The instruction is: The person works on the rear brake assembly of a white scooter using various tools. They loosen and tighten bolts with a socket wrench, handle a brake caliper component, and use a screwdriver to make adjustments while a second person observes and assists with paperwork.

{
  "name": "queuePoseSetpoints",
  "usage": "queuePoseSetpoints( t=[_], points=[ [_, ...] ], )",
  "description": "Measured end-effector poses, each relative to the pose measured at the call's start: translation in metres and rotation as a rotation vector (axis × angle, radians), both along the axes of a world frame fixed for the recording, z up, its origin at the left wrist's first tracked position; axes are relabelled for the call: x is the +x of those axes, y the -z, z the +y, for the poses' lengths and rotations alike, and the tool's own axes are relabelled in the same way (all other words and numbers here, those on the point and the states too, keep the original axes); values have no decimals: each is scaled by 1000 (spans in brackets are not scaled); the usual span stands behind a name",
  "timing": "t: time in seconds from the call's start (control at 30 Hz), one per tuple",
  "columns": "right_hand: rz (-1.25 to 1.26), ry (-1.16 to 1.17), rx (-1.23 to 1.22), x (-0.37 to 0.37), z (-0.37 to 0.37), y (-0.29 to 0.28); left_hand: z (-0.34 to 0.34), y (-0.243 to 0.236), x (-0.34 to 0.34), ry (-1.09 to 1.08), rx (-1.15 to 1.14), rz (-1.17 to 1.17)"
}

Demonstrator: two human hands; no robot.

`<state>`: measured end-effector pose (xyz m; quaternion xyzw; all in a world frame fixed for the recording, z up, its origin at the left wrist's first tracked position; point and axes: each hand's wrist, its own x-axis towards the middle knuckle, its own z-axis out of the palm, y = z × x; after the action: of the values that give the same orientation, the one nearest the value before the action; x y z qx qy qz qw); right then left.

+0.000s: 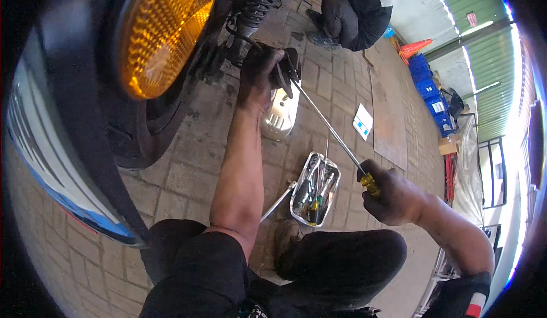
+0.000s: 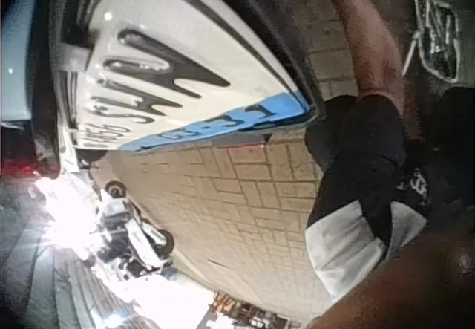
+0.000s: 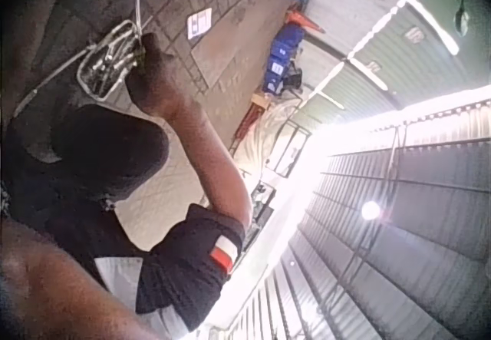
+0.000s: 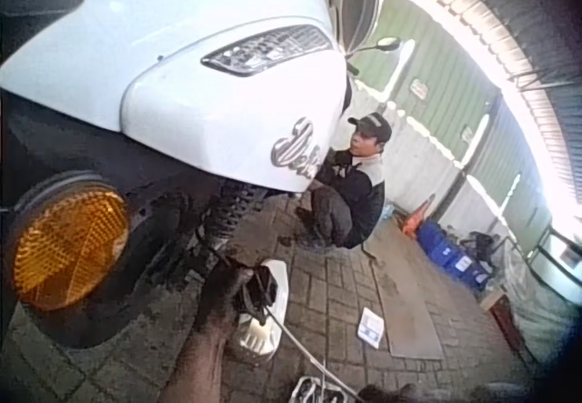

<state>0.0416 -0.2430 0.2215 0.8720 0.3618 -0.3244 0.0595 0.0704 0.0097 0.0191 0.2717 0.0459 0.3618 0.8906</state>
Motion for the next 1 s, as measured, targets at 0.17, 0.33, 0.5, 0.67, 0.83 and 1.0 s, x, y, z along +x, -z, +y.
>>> queuePoseSetpoints(
  t=[0.17,0.33,0.5,0.67,0.83,1.0],
  points=[
    [-20,-16,-61,5,5,-5,2,7,5,-3,-21,-30],
    [-20,-39,-122,8,10,-12,2,11,4,-2,8,-25],
    [-69,-58,-231,7,19,-19,4,21,3,56,-22,-58],
    [-4,-105,-153,15,12,-20,0,20,5,115,-48,-67],
    [-79,-3,48,14,-19,7,-7,-3,7,32,7,-53],
    [166,75,263,45,-75,74,-1,10,13,-5,-82,-84]
  ],
)
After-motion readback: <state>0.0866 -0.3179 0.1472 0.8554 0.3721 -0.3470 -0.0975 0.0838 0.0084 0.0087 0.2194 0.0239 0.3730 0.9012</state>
